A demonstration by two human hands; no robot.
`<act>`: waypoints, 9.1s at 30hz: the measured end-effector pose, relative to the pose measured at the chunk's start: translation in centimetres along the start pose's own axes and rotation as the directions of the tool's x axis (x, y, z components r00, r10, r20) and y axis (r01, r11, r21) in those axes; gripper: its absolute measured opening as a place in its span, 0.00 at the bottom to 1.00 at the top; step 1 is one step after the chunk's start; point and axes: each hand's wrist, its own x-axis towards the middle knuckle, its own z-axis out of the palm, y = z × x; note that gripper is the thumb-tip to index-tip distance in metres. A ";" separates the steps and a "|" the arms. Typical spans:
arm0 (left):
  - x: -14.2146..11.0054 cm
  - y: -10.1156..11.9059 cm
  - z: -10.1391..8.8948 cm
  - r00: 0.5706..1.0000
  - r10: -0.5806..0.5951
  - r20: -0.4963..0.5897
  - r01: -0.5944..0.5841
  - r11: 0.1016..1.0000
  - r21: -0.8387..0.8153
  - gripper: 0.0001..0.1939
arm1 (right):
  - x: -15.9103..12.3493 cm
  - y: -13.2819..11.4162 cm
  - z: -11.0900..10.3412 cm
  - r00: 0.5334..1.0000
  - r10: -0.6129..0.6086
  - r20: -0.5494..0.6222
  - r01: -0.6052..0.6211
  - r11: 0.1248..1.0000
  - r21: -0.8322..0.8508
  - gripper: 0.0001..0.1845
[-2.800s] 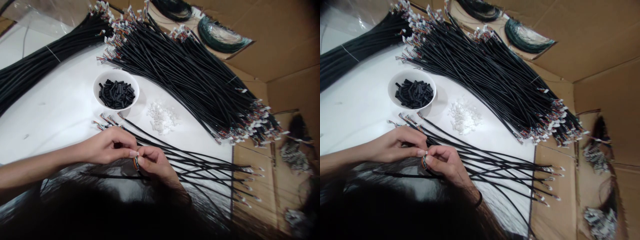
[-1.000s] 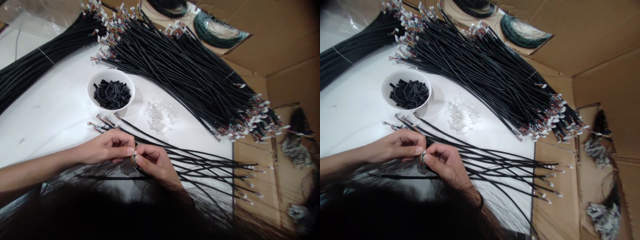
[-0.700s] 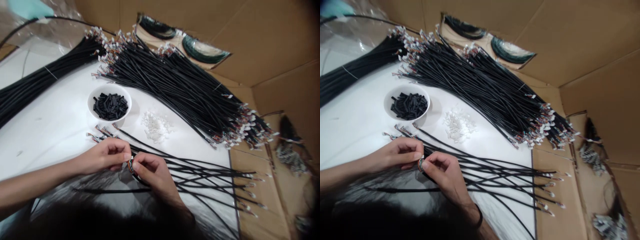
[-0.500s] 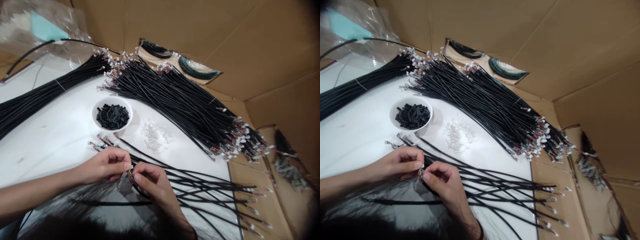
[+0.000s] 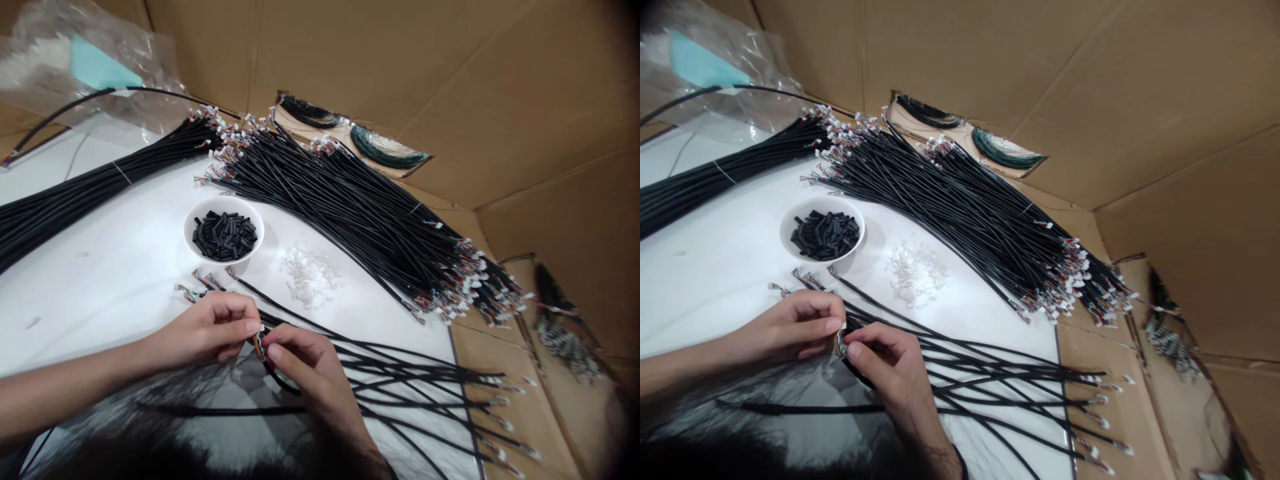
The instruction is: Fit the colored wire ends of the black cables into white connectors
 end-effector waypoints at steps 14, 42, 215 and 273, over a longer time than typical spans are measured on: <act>-0.7 0.3 0.2 0.996 0.077 -0.050 -0.069 0.986 0.151 0.17 | -0.6 -1.4 1.7 0.995 -0.011 -0.097 0.017 0.998 0.057 0.09; -1.1 1.1 0.4 0.998 0.036 -0.054 -0.018 0.951 0.308 0.17 | -0.8 -1.6 1.5 0.989 -0.146 -0.022 0.145 0.987 -0.067 0.09; -0.9 1.9 1.1 0.991 -0.124 -0.042 0.131 0.958 0.254 0.16 | -0.5 -1.6 1.5 0.997 0.063 0.033 -0.060 0.995 -0.079 0.15; -1.5 2.5 0.5 0.924 0.330 0.194 -0.346 0.500 0.794 0.16 | -1.1 -1.0 1.8 0.825 -0.544 0.153 0.490 0.553 -0.674 0.06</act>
